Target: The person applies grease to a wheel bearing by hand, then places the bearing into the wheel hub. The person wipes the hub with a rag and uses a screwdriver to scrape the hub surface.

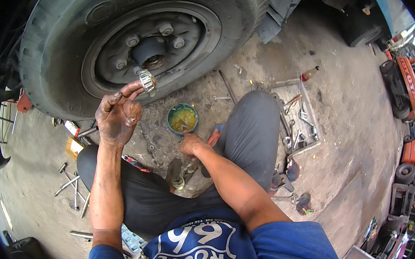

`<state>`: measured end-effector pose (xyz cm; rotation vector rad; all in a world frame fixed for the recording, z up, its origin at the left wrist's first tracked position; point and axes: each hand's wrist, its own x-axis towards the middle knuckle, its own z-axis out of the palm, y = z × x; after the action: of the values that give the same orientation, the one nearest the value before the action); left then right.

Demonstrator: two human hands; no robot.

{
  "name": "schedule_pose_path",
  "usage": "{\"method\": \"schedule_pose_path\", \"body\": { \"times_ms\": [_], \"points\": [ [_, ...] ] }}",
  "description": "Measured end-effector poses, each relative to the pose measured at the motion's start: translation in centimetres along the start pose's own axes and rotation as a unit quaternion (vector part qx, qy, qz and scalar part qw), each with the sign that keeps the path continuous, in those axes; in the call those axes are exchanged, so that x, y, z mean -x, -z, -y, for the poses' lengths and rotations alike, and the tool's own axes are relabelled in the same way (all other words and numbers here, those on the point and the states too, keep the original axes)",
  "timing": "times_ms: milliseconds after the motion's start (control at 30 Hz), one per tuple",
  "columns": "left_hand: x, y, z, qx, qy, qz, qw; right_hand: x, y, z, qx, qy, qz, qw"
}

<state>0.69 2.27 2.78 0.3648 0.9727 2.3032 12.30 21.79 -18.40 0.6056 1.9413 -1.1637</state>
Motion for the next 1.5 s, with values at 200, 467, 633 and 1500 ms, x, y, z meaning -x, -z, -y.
{"method": "schedule_pose_path", "body": {
  "times_ms": [200, 467, 633, 1500],
  "points": [
    [0.3, -0.5, -0.1, 0.02, -0.016, -0.025, 0.999, 2.1, 0.7, 2.0, 0.434, 0.042, -0.065, 0.898],
    [0.9, -1.6, 0.1, -0.088, 0.025, -0.157, 0.983, 6.7, 0.6, 3.9, 0.363, 0.105, -0.15, 0.914],
    [-0.4, -1.6, -0.5, -0.05, 0.007, -0.139, 0.989, 7.3, 4.2, 4.7, 0.138, 0.062, -0.098, 0.984],
    [3.1, 3.5, -1.7, -0.1, -0.008, -0.224, 0.969, -13.3, 3.1, 5.5, -0.779, -0.246, -0.069, 0.572]
  ]
}}
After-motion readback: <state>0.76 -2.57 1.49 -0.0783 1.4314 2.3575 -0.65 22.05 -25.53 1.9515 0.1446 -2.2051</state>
